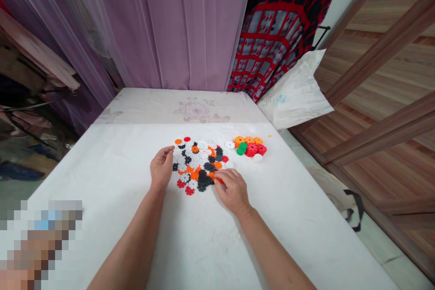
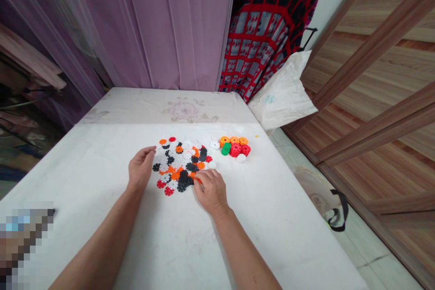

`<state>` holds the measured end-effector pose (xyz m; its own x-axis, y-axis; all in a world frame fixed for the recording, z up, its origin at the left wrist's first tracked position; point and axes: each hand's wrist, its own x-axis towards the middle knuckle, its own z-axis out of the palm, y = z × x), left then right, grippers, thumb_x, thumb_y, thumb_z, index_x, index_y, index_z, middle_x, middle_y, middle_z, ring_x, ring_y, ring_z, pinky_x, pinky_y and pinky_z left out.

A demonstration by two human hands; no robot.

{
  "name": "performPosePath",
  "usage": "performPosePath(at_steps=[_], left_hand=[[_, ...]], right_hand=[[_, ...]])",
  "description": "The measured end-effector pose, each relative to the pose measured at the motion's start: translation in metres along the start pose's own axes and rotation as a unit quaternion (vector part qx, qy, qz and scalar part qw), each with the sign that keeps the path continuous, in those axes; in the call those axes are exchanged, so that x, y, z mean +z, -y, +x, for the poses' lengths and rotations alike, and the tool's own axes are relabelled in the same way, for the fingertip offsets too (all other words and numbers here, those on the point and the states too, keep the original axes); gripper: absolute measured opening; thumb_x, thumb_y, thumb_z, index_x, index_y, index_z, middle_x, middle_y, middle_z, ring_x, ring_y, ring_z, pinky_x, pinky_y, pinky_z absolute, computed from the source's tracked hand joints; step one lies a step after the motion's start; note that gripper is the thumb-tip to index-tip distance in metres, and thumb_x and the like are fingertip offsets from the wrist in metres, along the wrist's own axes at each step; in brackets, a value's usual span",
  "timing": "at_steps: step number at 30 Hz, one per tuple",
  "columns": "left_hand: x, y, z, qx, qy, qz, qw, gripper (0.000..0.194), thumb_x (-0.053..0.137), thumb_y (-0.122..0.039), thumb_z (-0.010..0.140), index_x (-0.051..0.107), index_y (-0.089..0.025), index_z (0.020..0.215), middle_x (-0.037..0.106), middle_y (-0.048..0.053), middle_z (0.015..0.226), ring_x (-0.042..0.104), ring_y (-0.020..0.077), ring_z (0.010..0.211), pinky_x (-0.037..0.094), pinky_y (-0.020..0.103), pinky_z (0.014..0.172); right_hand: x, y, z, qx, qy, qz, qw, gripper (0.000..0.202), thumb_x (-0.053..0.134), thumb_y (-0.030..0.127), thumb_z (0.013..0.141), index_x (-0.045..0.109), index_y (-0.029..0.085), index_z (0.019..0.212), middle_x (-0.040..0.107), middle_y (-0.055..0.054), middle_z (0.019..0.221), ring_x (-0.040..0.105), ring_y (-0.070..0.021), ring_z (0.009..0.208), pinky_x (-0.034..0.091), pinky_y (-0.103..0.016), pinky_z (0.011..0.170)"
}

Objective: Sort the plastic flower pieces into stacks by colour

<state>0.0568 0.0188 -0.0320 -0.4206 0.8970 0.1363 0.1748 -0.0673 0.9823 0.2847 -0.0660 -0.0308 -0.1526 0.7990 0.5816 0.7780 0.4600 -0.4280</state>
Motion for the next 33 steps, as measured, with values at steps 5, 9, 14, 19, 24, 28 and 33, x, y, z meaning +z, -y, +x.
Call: performPosePath(at_steps=[5,9,14,19,24,28,33], left_hand=[[0.0,-0.002,-0.001,0.008,0.01,0.01,1.0,0.031,0.057,-0.04,0.077,0.072,-0.019,0.095,0.069,0.003,0.077,0.063,0.0188,0.08,0.049,0.029,0.074],[0.0,-0.001,-0.001,0.013,0.019,0.006,1.0,0.03,0.056,-0.039,0.079,0.071,-0.02,0.096,0.068,0.002,0.076,0.064,0.0191,0.081,0.049,0.029,0.074],[0.001,0.002,-0.001,0.007,0.02,0.002,1.0,0.03,0.057,-0.039,0.079,0.071,-0.019,0.095,0.069,0.003,0.077,0.064,0.0189,0.08,0.049,0.029,0.075],[0.001,0.003,-0.001,0.005,0.019,-0.005,1.0,0.031,0.057,-0.04,0.078,0.071,-0.019,0.097,0.07,0.003,0.08,0.064,0.0181,0.08,0.049,0.029,0.075],[0.001,0.002,-0.001,0.009,0.023,0.006,1.0,0.031,0.056,-0.039,0.079,0.071,-0.019,0.097,0.071,0.004,0.082,0.064,0.0182,0.082,0.049,0.029,0.076],[0.001,0.002,-0.002,0.011,0.022,0.009,1.0,0.03,0.056,-0.038,0.08,0.072,-0.019,0.097,0.071,0.003,0.082,0.064,0.0179,0.081,0.049,0.029,0.076],[0.001,0.0,-0.002,0.008,0.02,0.012,1.0,0.029,0.056,-0.038,0.079,0.072,-0.019,0.096,0.07,0.003,0.078,0.064,0.0182,0.08,0.048,0.028,0.073]], right_hand=[[0.011,0.018,0.005,-0.07,0.06,-0.007,0.996,0.029,0.059,0.027,0.088,0.068,0.025,0.116,0.068,-0.006,0.121,0.055,-0.0238,0.114,0.045,-0.041,0.095],[0.015,0.02,0.004,-0.071,0.091,-0.012,0.993,0.027,0.06,0.023,0.088,0.071,0.029,0.112,0.071,-0.003,0.117,0.054,-0.0245,0.117,0.044,-0.042,0.095],[0.009,0.009,-0.006,-0.034,0.058,-0.01,0.998,0.024,0.058,0.02,0.088,0.074,0.029,0.104,0.073,-0.003,0.113,0.059,-0.0237,0.11,0.046,-0.043,0.094],[-0.001,0.005,-0.013,-0.024,0.041,-0.007,0.999,0.022,0.056,0.019,0.089,0.074,0.027,0.099,0.074,-0.004,0.11,0.062,-0.0222,0.104,0.049,-0.04,0.089],[-0.003,0.006,-0.012,-0.019,0.023,-0.007,1.0,0.02,0.055,0.019,0.089,0.073,0.024,0.093,0.074,-0.004,0.107,0.063,-0.0209,0.099,0.048,-0.038,0.086],[0.007,0.015,0.0,-0.039,0.028,-0.023,0.999,0.024,0.054,0.02,0.091,0.072,0.025,0.106,0.071,-0.004,0.117,0.057,-0.0237,0.112,0.044,-0.042,0.095],[0.018,0.022,0.012,-0.048,0.097,-0.039,0.993,0.028,0.055,0.024,0.092,0.068,0.027,0.117,0.069,-0.002,0.124,0.049,-0.0287,0.126,0.035,-0.048,0.102]])
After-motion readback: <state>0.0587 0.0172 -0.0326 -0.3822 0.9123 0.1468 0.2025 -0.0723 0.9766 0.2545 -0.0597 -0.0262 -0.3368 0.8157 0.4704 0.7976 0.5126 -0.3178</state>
